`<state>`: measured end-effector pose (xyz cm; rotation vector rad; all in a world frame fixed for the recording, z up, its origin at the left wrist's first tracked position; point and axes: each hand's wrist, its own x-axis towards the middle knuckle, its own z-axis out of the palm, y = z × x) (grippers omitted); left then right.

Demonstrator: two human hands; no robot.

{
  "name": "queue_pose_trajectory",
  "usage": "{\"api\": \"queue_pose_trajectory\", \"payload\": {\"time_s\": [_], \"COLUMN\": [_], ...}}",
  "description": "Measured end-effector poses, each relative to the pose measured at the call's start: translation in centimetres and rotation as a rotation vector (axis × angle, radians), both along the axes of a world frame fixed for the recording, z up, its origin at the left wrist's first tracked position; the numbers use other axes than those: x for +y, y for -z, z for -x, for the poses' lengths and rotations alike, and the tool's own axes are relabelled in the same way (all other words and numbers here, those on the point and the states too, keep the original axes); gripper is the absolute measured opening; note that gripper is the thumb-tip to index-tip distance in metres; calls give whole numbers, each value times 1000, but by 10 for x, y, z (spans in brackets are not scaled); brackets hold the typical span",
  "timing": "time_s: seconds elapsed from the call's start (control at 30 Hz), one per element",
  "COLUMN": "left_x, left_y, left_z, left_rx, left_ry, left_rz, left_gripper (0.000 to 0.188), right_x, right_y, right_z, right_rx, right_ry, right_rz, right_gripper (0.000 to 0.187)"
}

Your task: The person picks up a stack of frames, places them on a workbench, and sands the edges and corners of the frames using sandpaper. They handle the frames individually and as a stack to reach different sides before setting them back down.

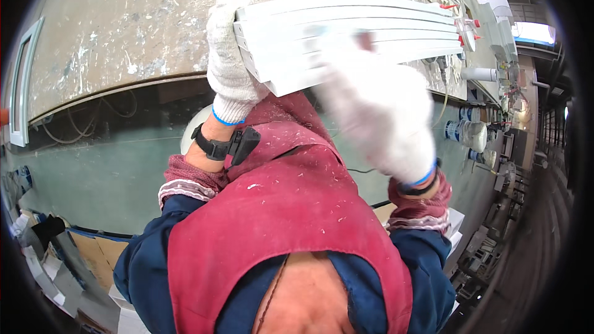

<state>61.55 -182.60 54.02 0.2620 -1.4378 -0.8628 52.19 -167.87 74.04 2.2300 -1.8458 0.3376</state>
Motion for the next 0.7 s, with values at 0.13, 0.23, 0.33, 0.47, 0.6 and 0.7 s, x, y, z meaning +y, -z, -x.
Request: {"api": "queue_pose_trajectory", "payload": {"time_s": [0.13, 0.23, 0.33, 0.47, 0.6, 0.7], "left_x": [-11, -5, 0, 4, 8, 9], "left_y": [-2, -3, -8, -16, -13, -7], "left_z": [4, -4, -10, -16, -15, -13], "left_rx": [15, -124, -173, -270, -196, -308], "left_ry": [-7, -183, -102, -113, -113, -117], "left_rz": [131, 180, 106, 89, 97, 105], "left_gripper": [88, 89, 89, 86, 88, 90], "right_x": [-16, -10, -4, 6, 2, -8], "right_y": [4, -8, -18, -14, 10, 19], "right_z": [-59, -22, 50, 83, 17, -36], "right_rx": [-16, -24, -107, 119, 65, 164], "right_ry": [-59, 17, 516, 471, 113, -321], "right_rz": [-119, -247, -127, -91, -125, -9], "right_gripper": [40, 32, 19, 27, 31, 37]}}
